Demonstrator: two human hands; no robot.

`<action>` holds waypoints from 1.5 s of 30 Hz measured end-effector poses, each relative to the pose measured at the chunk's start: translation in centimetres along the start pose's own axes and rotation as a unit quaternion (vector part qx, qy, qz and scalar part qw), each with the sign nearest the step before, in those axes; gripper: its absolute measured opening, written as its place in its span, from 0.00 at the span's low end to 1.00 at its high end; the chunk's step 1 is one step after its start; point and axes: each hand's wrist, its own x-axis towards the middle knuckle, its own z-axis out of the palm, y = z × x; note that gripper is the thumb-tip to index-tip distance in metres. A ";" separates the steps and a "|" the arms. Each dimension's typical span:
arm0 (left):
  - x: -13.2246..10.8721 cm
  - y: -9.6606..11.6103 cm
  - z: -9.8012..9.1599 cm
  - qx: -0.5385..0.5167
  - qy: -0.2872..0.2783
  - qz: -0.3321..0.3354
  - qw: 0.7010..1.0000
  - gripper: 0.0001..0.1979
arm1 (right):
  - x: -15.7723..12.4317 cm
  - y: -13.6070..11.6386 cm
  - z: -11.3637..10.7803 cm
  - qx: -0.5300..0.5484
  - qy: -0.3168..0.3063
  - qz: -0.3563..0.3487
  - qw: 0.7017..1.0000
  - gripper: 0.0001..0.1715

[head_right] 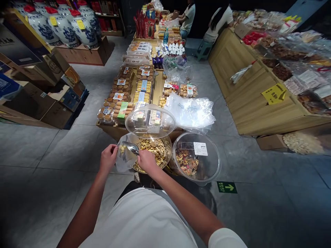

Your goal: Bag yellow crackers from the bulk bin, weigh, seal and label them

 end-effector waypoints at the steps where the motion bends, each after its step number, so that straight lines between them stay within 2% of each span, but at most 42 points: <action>1: -0.1 -0.1 0.0 0.002 0.003 -0.003 1.000 0.12 | -0.4 0.3 -0.3 0.008 0.005 0.002 1.000 0.13; 5: 0.0 -1.0 0.1 0.009 0.008 -0.007 1.000 0.11 | -2.5 2.7 -1.7 0.072 0.015 0.047 0.996 0.13; 8: 0.1 -1.7 0.2 0.028 0.012 -0.016 0.999 0.11 | -4.2 5.9 -2.4 0.110 0.001 0.087 0.990 0.13; 10: 0.1 -2.2 0.2 0.037 0.014 -0.025 0.999 0.11 | -4.8 8.4 -2.1 0.106 -0.015 0.100 0.989 0.13; 13: 0.0 -3.0 0.0 0.042 0.017 -0.035 0.998 0.11 | -4.1 11.4 -0.1 0.055 -0.050 0.130 0.989 0.11; 15: -0.1 -3.5 -0.3 0.046 0.022 -0.042 0.998 0.11 | -2.6 12.8 2.1 0.011 -0.085 0.152 0.985 0.10; 17: -0.2 -4.0 -0.6 0.053 0.026 -0.047 0.997 0.11 | -0.7 13.6 4.5 -0.025 -0.133 0.170 0.976 0.14; 20: -0.4 -4.4 -1.1 0.062 0.023 -0.048 0.997 0.11 | 2.2 14.1 8.0 -0.055 -0.193 0.192 0.961 0.20; 23: -0.6 -4.7 -1.3 0.066 0.025 -0.058 0.996 0.11 | 4.2 14.3 10.8 -0.068 -0.208 0.197 0.956 0.25; 28: -1.0 -5.1 -1.3 0.076 0.026 -0.075 0.994 0.11 | 5.7 15.0 13.9 -0.068 -0.248 0.183 0.949 0.27; 34: -1.2 -5.7 -1.8 0.078 0.027 -0.081 0.993 0.11 | 6.2 15.5 15.1 -0.042 -0.288 0.134 0.947 0.28; 38: -1.3 -6.1 -1.6 0.081 0.020 -0.082 0.993 0.11 | 6.1 13.8 15.7 -0.022 -0.299 0.108 0.948 0.23; 42: -1.3 -6.0 -1.4 0.077 0.016 -0.083 0.993 0.12 | 5.9 12.2 16.4 -0.021 -0.285 0.112 0.952 0.25; 45: -1.4 -5.8 -1.5 0.079 0.016 -0.083 0.993 0.12 | 6.0 11.8 16.4 -0.014 -0.281 0.107 0.954 0.26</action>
